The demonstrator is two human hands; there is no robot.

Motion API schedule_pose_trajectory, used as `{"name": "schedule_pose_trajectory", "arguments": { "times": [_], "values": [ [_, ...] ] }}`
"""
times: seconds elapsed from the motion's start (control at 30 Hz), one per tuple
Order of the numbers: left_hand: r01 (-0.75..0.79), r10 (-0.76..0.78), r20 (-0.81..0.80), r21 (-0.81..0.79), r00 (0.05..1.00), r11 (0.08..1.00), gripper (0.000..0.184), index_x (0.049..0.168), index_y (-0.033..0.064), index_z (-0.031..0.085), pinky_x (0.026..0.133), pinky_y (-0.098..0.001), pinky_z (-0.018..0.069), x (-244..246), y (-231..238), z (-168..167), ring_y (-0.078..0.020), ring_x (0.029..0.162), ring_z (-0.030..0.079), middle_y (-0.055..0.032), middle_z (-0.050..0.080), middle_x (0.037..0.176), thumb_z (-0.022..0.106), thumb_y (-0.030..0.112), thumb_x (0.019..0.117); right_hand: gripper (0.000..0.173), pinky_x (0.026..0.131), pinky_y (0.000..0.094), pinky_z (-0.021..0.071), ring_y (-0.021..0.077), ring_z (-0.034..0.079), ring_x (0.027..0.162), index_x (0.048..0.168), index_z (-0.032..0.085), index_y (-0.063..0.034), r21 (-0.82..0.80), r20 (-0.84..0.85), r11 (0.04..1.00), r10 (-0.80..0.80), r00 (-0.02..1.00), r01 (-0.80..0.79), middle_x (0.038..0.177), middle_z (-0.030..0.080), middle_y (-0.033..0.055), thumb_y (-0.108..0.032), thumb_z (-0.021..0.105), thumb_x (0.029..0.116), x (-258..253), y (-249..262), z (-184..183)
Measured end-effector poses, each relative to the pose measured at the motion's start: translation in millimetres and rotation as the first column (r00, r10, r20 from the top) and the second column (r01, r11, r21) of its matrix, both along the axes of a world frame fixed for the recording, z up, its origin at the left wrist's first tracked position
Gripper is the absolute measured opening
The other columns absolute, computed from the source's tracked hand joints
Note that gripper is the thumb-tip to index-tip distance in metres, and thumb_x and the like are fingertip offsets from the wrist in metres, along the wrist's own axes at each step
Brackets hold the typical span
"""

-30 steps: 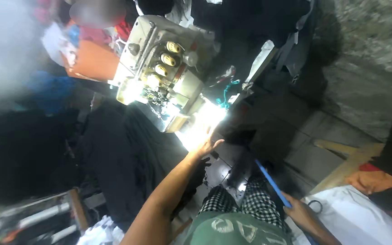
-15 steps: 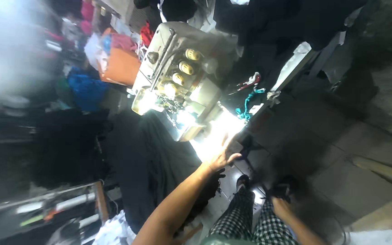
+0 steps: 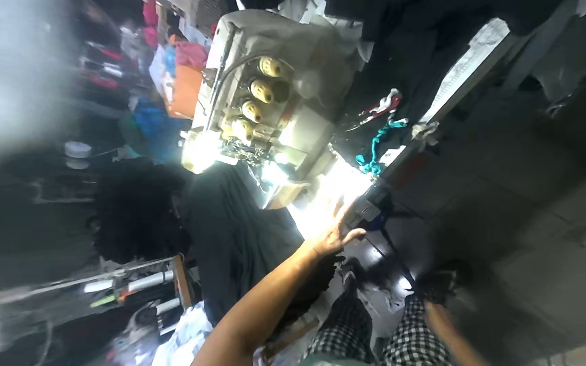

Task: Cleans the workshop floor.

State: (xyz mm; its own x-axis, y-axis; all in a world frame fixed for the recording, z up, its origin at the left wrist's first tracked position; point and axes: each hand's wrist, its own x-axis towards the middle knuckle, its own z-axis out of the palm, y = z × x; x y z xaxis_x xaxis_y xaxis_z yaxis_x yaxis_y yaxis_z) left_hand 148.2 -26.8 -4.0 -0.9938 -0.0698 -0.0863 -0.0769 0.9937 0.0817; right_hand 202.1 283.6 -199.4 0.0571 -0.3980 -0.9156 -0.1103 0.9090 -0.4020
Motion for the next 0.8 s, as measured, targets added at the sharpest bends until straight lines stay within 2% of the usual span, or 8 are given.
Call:
{"name": "schedule_pose_trajectory", "arguments": {
  "times": [0.1, 0.2, 0.27, 0.37, 0.5, 0.63, 0.73, 0.8],
  "values": [
    [0.009, -0.009, -0.016, 0.004, 1.0, 1.0, 0.081, 0.141, 0.0029, 0.06, 0.121, -0.0654, 0.018, 0.5, 1.4, -0.5, -0.0495, 0.148, 0.033, -0.0266, 0.044, 0.156, 0.049, 0.067, 0.0933, 0.046, 0.106, 0.0619, 0.0444, 0.0468, 0.057, 0.129, 0.147, 0.052, -0.0003, -0.006, -0.008, 0.996, 0.091, 0.996, -0.091, 0.135, 0.061, 0.0301, -0.011, 0.057, 0.1019, -13.9, 13.4, 1.6],
    [0.005, -0.004, -0.029, 0.02, 1.0, 1.0, 0.08, 0.142, 0.0008, 0.058, 0.121, -0.0669, 0.0156, 1.2, 1.8, -1.3, -0.0508, 0.149, 0.03, -0.0269, 0.042, 0.156, 0.052, 0.064, 0.0932, 0.059, 0.105, 0.0633, 0.0442, 0.0477, 0.058, 0.127, 0.16, 0.038, -0.0158, 0.047, -0.071, 0.998, 0.033, 0.997, -0.029, 0.135, 0.062, 0.0285, -0.009, 0.053, 0.1035, -31.9, 35.9, 1.2],
    [-0.002, 0.002, -0.027, -0.009, 1.0, 1.0, 0.081, 0.141, 0.0013, 0.058, 0.12, -0.0668, 0.0175, 3.2, 2.1, -2.2, -0.0506, 0.148, 0.032, -0.0259, 0.045, 0.155, 0.049, 0.066, 0.0938, 0.065, 0.103, 0.0636, 0.0447, 0.049, 0.06, 0.124, 0.163, 0.031, -0.0208, 0.084, -0.095, 0.996, -0.032, 0.995, 0.04, 0.132, 0.063, 0.0292, -0.009, 0.053, 0.1035, -29.2, 44.2, 6.3],
    [-0.016, 0.017, -0.029, 0.033, 0.999, 0.999, 0.079, 0.143, 0.0009, 0.057, 0.122, -0.0666, 0.0123, 2.5, 5.3, -1.6, -0.0493, 0.15, 0.028, -0.0248, 0.042, 0.157, 0.051, 0.063, 0.0948, 0.067, 0.104, 0.0626, 0.0452, 0.0482, 0.06, 0.124, 0.164, 0.027, -0.0196, 0.097, -0.066, 0.994, -0.039, 0.997, 0.045, 0.132, 0.063, 0.0294, -0.008, 0.053, 0.1029, -16.1, 39.6, 24.6],
    [-0.028, 0.029, -0.019, 0.091, 0.999, 0.995, 0.075, 0.145, -0.0008, 0.055, 0.123, -0.0663, 0.0078, -3.0, 8.9, 5.0, -0.0503, 0.151, 0.026, -0.0256, 0.04, 0.159, 0.06, 0.054, 0.0944, 0.065, 0.105, 0.0622, 0.0448, 0.0465, 0.059, 0.127, 0.161, 0.034, -0.018, 0.073, -0.009, 0.992, 0.1, 0.995, -0.099, 0.135, 0.062, 0.0276, -0.01, 0.057, 0.1015, -11.1, 41.0, 41.6],
    [-0.056, 0.052, 0.036, 0.11, 0.998, 0.992, 0.071, 0.146, -0.0004, 0.053, 0.123, -0.0651, 0.0098, -6.7, 13.3, 9.4, -0.0486, 0.15, 0.03, -0.0267, 0.041, 0.158, 0.067, 0.046, 0.0935, 0.066, 0.107, 0.0634, 0.042, 0.0476, 0.057, 0.129, 0.162, 0.032, -0.0137, 0.107, 0.022, 0.981, 0.158, 0.987, -0.159, 0.136, 0.061, 0.0296, -0.01, 0.057, 0.1013, -13.0, 75.9, 76.6],
    [-0.05, 0.044, 0.058, 0.117, 0.997, 0.992, 0.074, 0.15, 0.0009, 0.049, 0.124, -0.0623, 0.0081, -5.3, 8.4, 5.4, -0.0471, 0.152, 0.025, -0.0255, 0.036, 0.161, 0.061, 0.049, 0.0959, 0.062, 0.107, 0.0668, 0.0407, 0.0521, 0.056, 0.128, 0.158, 0.038, -0.0063, 0.059, 0.045, 0.995, 0.081, 0.996, -0.084, 0.135, 0.06, 0.0332, -0.011, 0.061, 0.1005, -13.0, 107.7, 97.4],
    [-0.05, 0.043, 0.052, 0.145, 0.998, 0.988, 0.073, 0.149, 0.0, 0.051, 0.124, -0.0623, 0.0094, -5.1, 8.5, 5.8, -0.048, 0.151, 0.028, -0.0263, 0.038, 0.16, 0.062, 0.048, 0.0956, 0.063, 0.106, 0.0668, 0.0421, 0.0514, 0.057, 0.127, 0.158, 0.041, -0.0092, 0.06, 0.082, 0.997, 0.039, 0.996, -0.044, 0.136, 0.06, 0.0322, -0.009, 0.062, 0.0983, -21.3, 123.7, 117.2]
  ]
}}
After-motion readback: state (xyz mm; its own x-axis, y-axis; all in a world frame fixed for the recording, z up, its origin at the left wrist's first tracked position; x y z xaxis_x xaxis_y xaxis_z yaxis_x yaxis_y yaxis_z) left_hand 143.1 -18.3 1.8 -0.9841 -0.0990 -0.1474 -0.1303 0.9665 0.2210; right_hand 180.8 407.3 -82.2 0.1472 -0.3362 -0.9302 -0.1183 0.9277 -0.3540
